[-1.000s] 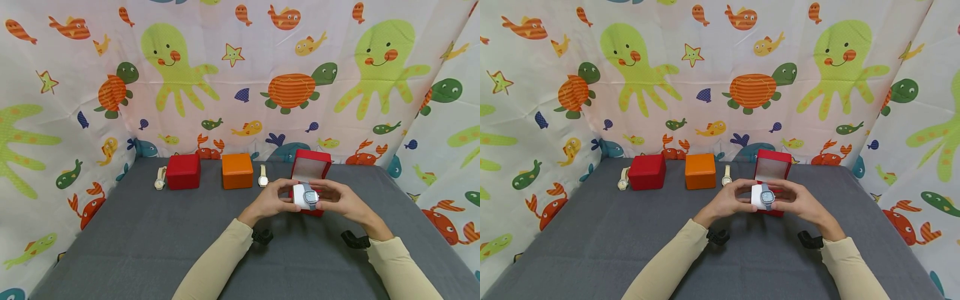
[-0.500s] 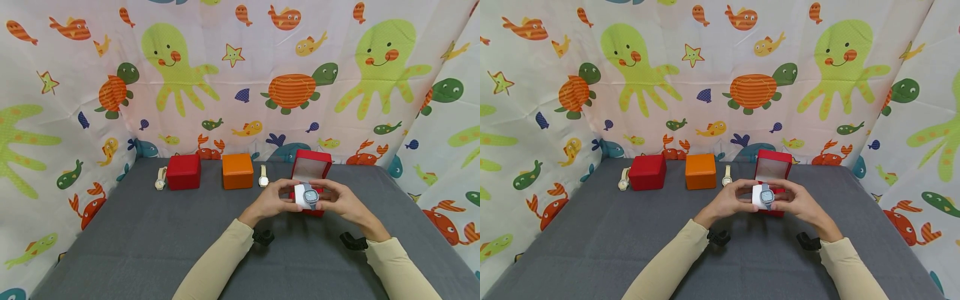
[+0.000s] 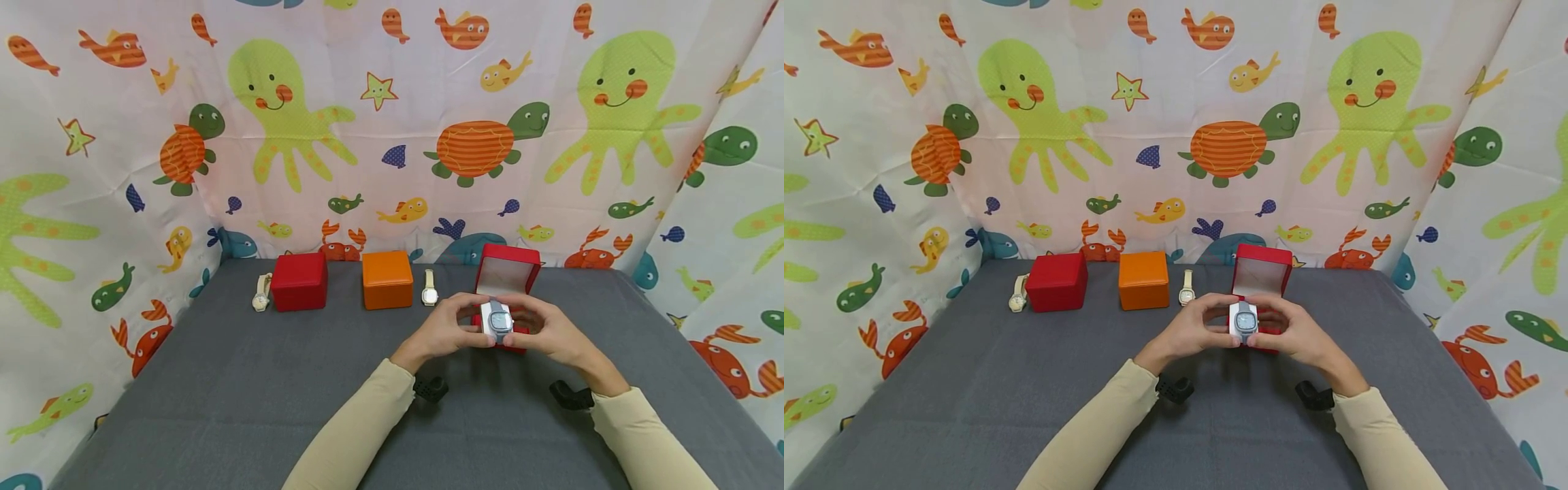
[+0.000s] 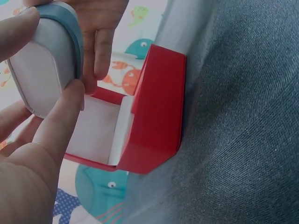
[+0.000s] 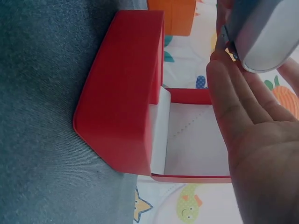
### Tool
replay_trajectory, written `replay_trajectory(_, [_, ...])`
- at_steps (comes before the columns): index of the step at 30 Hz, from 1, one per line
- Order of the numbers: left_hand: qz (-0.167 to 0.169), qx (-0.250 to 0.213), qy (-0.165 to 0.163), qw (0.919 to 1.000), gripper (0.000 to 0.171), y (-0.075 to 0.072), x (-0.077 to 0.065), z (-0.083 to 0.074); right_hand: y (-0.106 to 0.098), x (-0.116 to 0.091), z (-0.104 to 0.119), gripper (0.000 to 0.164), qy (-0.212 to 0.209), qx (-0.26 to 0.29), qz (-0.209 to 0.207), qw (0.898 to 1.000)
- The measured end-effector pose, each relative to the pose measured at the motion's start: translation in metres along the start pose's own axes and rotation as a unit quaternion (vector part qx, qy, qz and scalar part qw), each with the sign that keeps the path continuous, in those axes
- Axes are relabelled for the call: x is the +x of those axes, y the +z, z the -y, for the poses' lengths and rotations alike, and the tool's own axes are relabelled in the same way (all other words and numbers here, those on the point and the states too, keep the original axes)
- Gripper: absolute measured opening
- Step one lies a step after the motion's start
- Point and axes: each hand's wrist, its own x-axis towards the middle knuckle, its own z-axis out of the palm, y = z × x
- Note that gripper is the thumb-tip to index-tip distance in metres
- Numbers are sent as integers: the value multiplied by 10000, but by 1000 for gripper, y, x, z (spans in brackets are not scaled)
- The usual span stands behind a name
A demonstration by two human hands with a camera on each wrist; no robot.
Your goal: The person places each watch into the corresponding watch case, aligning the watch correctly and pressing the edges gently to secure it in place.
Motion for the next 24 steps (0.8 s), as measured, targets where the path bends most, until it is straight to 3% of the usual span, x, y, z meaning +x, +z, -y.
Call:
replay_trajectory(11, [-125,382,44,9992,66,3,-1,-2,3,0,0,60,105,-303,-32,9995])
replay_trajectory(17, [-291,723,-34,9970,71,6,-1,-2,5,0,-1,64,191,-729,-81,9971])
replay_trajectory(24, [-305,661,-19,9973,67,4,-1,1,8,1,2,64,102,-1123,-315,9931])
